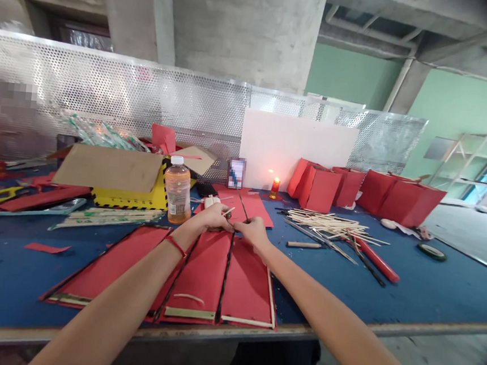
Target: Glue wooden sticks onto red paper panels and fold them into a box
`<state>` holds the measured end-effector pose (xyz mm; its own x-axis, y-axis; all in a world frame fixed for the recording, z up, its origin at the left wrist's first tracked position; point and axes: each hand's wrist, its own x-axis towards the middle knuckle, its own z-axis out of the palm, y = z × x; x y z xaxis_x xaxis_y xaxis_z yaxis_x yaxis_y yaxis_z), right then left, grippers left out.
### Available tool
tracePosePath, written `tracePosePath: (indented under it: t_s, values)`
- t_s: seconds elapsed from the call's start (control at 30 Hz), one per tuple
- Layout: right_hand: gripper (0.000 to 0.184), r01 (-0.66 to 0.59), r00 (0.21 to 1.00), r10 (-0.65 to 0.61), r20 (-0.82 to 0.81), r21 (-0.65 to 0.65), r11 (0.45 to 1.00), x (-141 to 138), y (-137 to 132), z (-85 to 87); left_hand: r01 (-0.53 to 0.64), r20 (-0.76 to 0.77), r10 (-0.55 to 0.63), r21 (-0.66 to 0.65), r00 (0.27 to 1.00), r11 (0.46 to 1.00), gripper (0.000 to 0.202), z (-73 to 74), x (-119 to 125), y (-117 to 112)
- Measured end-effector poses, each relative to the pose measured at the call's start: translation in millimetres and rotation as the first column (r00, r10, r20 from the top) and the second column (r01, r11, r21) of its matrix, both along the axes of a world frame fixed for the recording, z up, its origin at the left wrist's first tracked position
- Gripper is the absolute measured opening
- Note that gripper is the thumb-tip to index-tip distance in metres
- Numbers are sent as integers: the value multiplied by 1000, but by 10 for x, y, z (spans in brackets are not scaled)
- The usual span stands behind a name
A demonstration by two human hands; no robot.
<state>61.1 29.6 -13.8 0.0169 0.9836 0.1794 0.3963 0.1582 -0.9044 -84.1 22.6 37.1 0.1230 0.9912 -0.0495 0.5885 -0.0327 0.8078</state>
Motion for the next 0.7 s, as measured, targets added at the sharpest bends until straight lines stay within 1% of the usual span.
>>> tracePosePath:
  t_s: [0.07, 0.13, 0.27, 0.33, 0.4, 0.5, 0.57, 0.6, 0.67, 0.7]
  values:
    - [24, -31, 999, 32, -41, 10, 999, 7, -14, 23, 8, 15, -8, 9, 1000, 1000, 37, 10, -23, -9]
    - [22, -65, 993, 64, -99, -10, 998, 16, -48, 67, 17, 29, -17, 9, 999, 1000, 37, 13, -44, -14]
    - [15, -140, 970, 107, -220, -142, 980, 43, -146, 194, 27, 51, -28, 27, 998, 999, 37, -2, -63, 5]
    - [14, -175, 959, 125, -254, -185, 967, 58, -180, 236, 35, 58, -38, 40, 998, 999, 37, -13, -68, 21]
    - [19, -195, 954, 142, -264, -188, 963, 77, -184, 247, 40, 66, -40, 7, 997, 999, 37, -24, -74, 31]
    - [33, -206, 952, 161, -262, -154, 966, 145, -111, 248, 62, 64, -57, -77, 996, 995, 38, -39, -71, 28]
    - [40, -176, 953, 143, -267, -104, 979, 254, -4, 282, 65, 40, -62, -89, 997, 994, 38, -48, -51, 20]
    - [41, -141, 956, 117, -269, -72, 987, 335, 64, 313, 53, 22, -52, -73, 998, 996, 37, -52, -36, 17]
    - [36, -31, 965, 27, -260, -15, 999, 553, 214, 391, 10, -11, -10, 1, 1000, 1000, 37, -60, 2, 14]
    - [30, 51, 970, -47, -239, 10, 999, 686, 288, 427, -10, -20, 11, 46, 1000, 999, 36, -64, 20, 16]
